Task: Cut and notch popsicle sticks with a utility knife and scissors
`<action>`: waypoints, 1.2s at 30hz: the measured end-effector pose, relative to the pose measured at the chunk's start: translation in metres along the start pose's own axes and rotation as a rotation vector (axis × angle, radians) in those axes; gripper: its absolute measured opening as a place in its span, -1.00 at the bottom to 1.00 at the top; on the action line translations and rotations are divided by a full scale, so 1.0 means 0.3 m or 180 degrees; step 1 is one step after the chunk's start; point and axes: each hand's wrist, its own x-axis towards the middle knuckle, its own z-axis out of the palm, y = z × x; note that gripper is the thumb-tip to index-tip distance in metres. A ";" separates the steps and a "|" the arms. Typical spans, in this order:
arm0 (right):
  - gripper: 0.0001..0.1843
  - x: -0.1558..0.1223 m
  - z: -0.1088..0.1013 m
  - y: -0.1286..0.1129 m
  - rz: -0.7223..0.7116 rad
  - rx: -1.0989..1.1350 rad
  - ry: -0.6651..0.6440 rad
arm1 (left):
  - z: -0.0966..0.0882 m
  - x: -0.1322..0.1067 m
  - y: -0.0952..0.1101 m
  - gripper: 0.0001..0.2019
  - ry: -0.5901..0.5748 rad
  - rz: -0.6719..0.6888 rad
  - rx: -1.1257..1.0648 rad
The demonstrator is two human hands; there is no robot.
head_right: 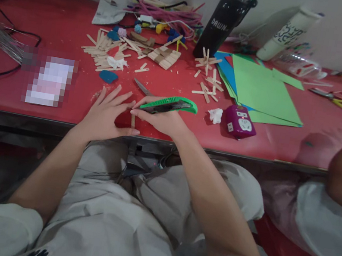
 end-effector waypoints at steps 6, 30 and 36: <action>-0.78 0.015 -0.018 0.011 0.0027 -0.0010 -0.0127 | -0.015 0.003 0.003 -0.12 -0.0191 -0.0008 -0.0007; -0.74 0.013 -0.014 0.046 -0.0030 -0.0099 -0.0067 | -0.025 0.009 -0.007 -0.14 -0.0457 -0.0059 0.0150; -0.76 0.013 -0.017 0.038 -0.0113 -0.0076 -0.0143 | -0.024 0.005 -0.004 -0.14 -0.0430 0.0073 0.0328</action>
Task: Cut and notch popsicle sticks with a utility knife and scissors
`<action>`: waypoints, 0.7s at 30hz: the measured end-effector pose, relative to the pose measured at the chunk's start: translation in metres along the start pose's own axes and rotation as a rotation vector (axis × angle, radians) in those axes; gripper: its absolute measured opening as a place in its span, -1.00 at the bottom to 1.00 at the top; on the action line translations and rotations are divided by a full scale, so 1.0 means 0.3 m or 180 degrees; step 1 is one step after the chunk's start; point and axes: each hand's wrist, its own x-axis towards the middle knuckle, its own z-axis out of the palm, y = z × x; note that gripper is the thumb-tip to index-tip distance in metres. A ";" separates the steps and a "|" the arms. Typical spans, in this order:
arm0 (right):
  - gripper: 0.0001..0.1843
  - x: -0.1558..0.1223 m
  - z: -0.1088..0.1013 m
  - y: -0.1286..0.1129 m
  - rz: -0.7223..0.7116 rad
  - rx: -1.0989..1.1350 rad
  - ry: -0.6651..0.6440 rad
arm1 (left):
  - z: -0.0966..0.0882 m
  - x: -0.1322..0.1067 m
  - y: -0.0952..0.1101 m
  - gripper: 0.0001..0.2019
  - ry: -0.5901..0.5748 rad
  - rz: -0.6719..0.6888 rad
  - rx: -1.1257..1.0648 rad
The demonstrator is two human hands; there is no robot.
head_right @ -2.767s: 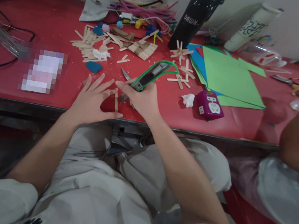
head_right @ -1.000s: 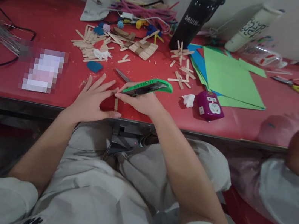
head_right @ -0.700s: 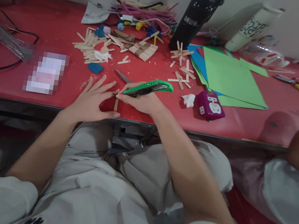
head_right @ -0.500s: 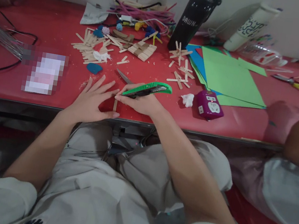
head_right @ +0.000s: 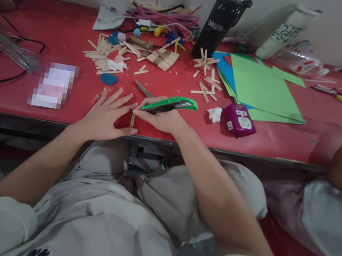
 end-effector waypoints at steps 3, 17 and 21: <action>-0.75 -0.002 -0.001 -0.006 -0.0010 -0.0035 0.0044 | 0.005 -0.001 -0.002 -0.15 0.0032 -0.0001 0.0019; -0.59 -0.011 0.011 -0.003 0.0222 0.0210 0.0111 | 0.011 -0.005 -0.002 -0.16 0.0164 0.0054 -0.0056; -0.57 -0.011 0.011 -0.001 0.0233 0.0063 0.0107 | 0.012 -0.006 0.000 -0.14 0.0149 0.0079 -0.0034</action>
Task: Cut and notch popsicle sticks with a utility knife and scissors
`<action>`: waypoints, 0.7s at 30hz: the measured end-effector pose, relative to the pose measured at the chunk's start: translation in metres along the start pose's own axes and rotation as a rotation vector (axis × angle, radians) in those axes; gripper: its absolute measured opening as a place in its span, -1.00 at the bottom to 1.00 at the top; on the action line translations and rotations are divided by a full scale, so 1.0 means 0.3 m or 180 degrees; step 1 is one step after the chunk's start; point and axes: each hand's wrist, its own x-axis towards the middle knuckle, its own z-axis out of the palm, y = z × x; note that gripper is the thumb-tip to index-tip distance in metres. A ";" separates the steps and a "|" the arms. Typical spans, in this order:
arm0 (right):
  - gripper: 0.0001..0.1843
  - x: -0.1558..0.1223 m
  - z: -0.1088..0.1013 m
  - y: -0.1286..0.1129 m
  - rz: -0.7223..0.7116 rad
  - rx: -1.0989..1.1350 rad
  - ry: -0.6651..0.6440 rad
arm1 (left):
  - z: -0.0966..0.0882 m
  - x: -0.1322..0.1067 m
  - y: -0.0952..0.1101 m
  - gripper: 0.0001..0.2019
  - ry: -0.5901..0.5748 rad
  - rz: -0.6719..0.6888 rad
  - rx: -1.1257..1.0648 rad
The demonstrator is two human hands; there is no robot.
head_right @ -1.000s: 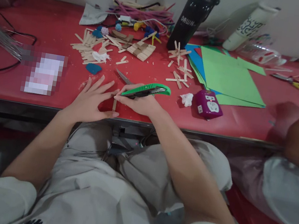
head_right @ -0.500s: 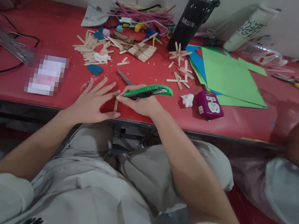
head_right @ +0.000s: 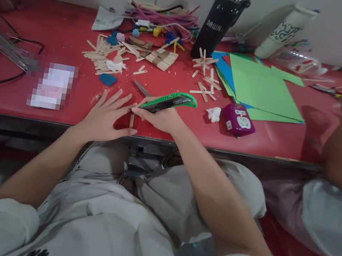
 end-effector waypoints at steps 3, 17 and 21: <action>-0.57 0.001 -0.002 -0.002 -0.0037 -0.0002 -0.0018 | 0.001 0.000 0.000 -0.15 0.0013 0.0001 -0.0010; -0.74 0.011 -0.009 0.003 -0.0205 -0.0174 -0.0015 | -0.002 0.002 -0.003 -0.16 -0.0019 -0.0032 -0.0058; -0.71 0.009 -0.010 0.010 -0.0220 -0.0178 -0.0035 | -0.004 0.001 -0.003 -0.16 -0.0041 -0.0048 -0.0045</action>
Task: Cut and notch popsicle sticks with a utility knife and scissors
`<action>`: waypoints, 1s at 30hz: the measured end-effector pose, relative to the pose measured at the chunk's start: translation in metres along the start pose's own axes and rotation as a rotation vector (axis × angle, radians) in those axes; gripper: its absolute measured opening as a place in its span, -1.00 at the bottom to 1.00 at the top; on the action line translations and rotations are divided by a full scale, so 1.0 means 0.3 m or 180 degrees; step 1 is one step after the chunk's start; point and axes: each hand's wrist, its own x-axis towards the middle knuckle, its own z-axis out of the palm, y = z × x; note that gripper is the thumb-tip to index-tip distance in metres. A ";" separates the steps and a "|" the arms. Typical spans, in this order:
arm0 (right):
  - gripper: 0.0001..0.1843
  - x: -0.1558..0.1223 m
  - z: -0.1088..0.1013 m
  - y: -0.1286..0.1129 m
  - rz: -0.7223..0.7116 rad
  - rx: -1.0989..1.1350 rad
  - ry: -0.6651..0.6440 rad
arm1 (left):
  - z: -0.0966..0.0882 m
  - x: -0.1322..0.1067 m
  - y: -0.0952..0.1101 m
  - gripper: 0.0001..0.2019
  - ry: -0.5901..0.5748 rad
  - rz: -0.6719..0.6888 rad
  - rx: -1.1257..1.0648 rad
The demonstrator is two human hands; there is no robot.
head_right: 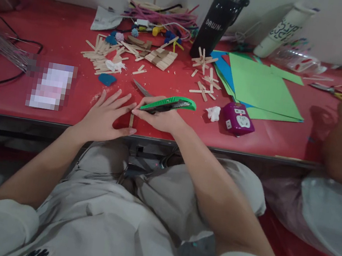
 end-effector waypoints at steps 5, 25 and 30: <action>-0.65 -0.004 0.003 -0.010 0.0020 0.0238 0.0029 | 0.004 0.000 0.000 -0.16 0.0037 0.0020 0.0001; -0.73 0.000 0.004 -0.015 0.0088 0.0277 -0.0022 | 0.010 0.002 0.001 -0.15 0.0087 0.0038 0.0016; -0.74 0.003 0.000 -0.015 -0.0013 0.0125 0.0004 | 0.005 0.002 0.003 -0.15 0.0034 0.0010 0.0003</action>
